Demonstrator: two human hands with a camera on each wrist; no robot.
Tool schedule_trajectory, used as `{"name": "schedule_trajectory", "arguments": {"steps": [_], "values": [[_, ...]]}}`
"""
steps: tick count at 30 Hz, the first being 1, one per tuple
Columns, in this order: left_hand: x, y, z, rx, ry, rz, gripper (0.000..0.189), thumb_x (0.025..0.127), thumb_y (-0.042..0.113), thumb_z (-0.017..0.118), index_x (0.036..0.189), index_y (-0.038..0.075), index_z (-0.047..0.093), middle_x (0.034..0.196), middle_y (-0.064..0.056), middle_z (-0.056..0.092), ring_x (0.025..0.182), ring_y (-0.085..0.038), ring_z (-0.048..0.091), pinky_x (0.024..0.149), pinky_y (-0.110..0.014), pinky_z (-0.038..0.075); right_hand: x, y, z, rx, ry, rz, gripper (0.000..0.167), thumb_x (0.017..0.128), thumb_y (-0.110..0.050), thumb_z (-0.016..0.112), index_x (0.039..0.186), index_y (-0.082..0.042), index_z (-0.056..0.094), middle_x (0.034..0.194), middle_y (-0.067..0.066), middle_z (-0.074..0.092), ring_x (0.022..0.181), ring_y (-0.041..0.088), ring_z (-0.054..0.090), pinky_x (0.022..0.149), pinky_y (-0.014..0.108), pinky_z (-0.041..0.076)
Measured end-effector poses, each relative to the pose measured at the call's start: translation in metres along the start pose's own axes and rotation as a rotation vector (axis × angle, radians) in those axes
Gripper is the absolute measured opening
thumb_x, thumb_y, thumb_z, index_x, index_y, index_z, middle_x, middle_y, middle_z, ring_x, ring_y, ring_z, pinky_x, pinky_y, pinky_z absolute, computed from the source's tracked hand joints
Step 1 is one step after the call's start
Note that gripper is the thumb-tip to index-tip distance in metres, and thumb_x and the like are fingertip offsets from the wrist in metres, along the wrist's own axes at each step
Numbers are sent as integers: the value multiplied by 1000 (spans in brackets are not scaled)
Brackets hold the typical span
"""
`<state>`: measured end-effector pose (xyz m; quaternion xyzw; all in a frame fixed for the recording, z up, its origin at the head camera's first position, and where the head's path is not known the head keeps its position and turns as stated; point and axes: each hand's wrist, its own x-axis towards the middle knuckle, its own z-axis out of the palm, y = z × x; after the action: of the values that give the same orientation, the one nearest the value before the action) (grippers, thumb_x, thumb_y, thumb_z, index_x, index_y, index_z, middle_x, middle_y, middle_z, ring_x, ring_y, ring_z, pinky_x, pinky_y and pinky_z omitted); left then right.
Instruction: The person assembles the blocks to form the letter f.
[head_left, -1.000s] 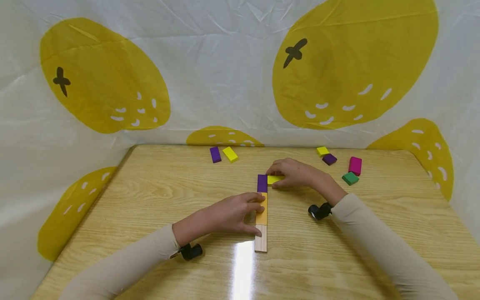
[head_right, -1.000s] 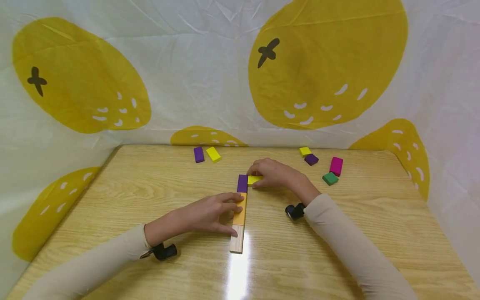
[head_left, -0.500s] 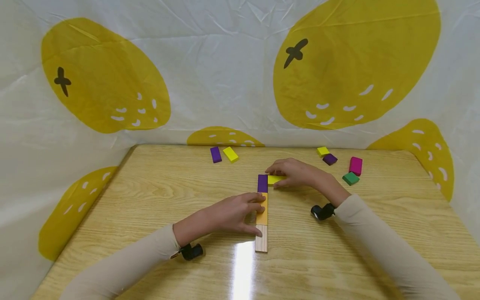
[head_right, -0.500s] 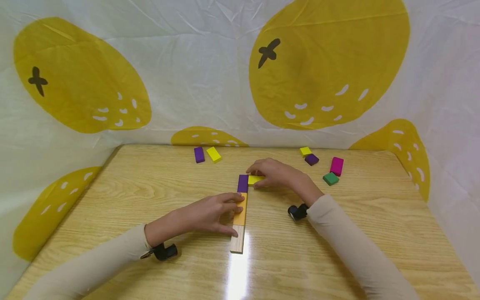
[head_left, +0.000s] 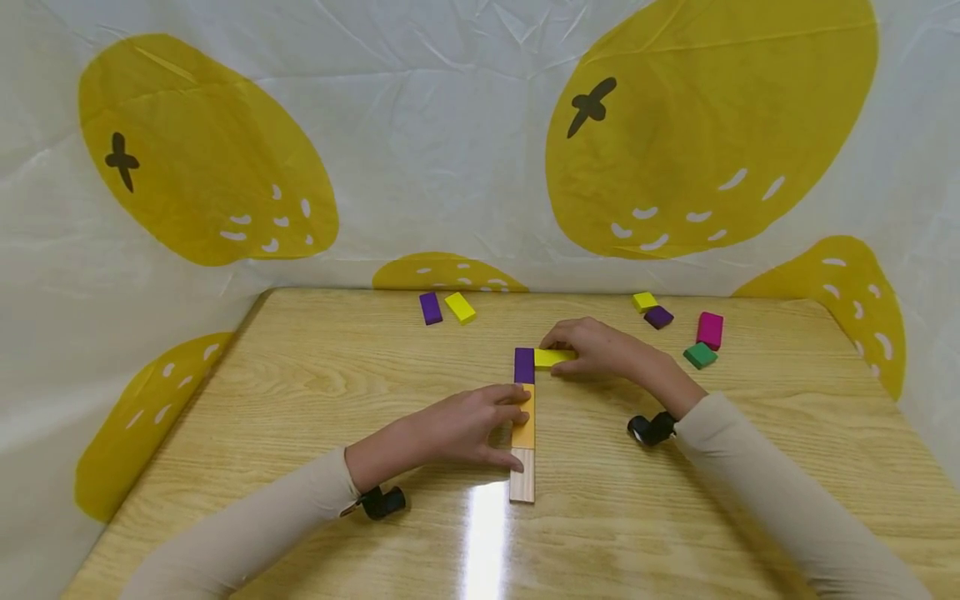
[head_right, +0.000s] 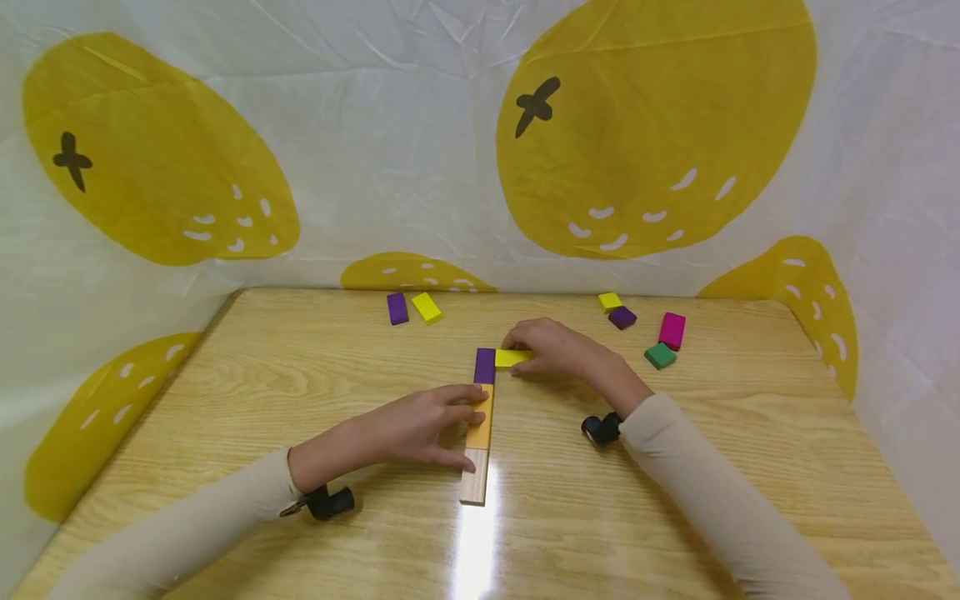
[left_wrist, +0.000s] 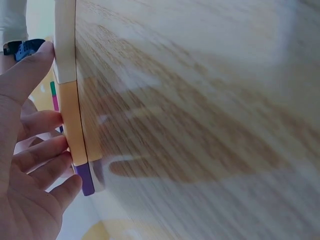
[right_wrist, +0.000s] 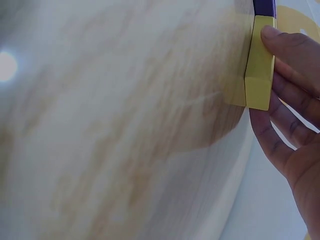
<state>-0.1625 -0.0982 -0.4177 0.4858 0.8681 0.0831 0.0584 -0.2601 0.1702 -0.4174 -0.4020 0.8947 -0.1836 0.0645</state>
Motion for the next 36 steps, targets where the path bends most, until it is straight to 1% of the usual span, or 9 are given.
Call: {"name": "schedule_trajectory", "arguments": {"steps": [7,13,15,21,26,28,33,36], "values": [[0,1,-1,10,-4,3,65,90,58,71,132,9,67,153,-12,48,141,-26,47,112,-35,44,-1,-2,0,4,7,4,35,90,-21,80,120,-5,72,115,8,71,106,25,66,95,45,54],[0,0,-3,23,-4,9,65,89,58,72,132,9,67,152,-12,49,139,-27,48,112,-35,44,1,-3,-2,15,-5,-2,43,92,-25,78,129,-6,68,124,10,69,113,27,65,100,47,52],[0,0,-2,23,-6,8,65,89,58,72,132,9,67,152,-12,48,139,-27,48,112,-35,44,2,-3,-2,17,-14,-9,44,93,-25,76,132,-6,67,126,10,68,116,28,64,101,48,51],[1,0,-1,11,-11,6,65,90,58,71,133,9,67,153,-12,47,140,-27,47,112,-35,44,4,-5,-1,32,-42,-19,37,95,-21,75,128,-6,70,125,9,67,119,30,62,104,49,49],[1,0,1,23,-4,8,65,90,58,71,133,9,67,152,-12,47,139,-26,48,111,-34,45,4,-7,-1,33,-32,-24,37,94,-20,75,128,-5,69,124,9,68,117,29,63,102,49,50],[1,-1,2,33,1,13,66,89,58,71,132,9,68,152,-12,48,141,-27,46,113,-35,42,4,-6,0,42,-32,-26,40,95,-20,74,132,-7,67,127,9,67,117,29,63,103,49,50],[2,-3,4,56,21,36,65,88,61,71,129,10,69,149,-11,51,147,-34,37,121,-40,30,6,-5,1,27,-40,-86,45,95,-18,73,139,-12,64,132,8,66,122,29,61,104,49,49],[2,-2,3,47,20,29,65,88,61,71,129,10,69,149,-11,51,146,-33,39,120,-39,32,6,-6,1,8,-41,-112,42,95,-17,73,137,-12,66,130,6,67,123,30,60,105,50,48]]}}
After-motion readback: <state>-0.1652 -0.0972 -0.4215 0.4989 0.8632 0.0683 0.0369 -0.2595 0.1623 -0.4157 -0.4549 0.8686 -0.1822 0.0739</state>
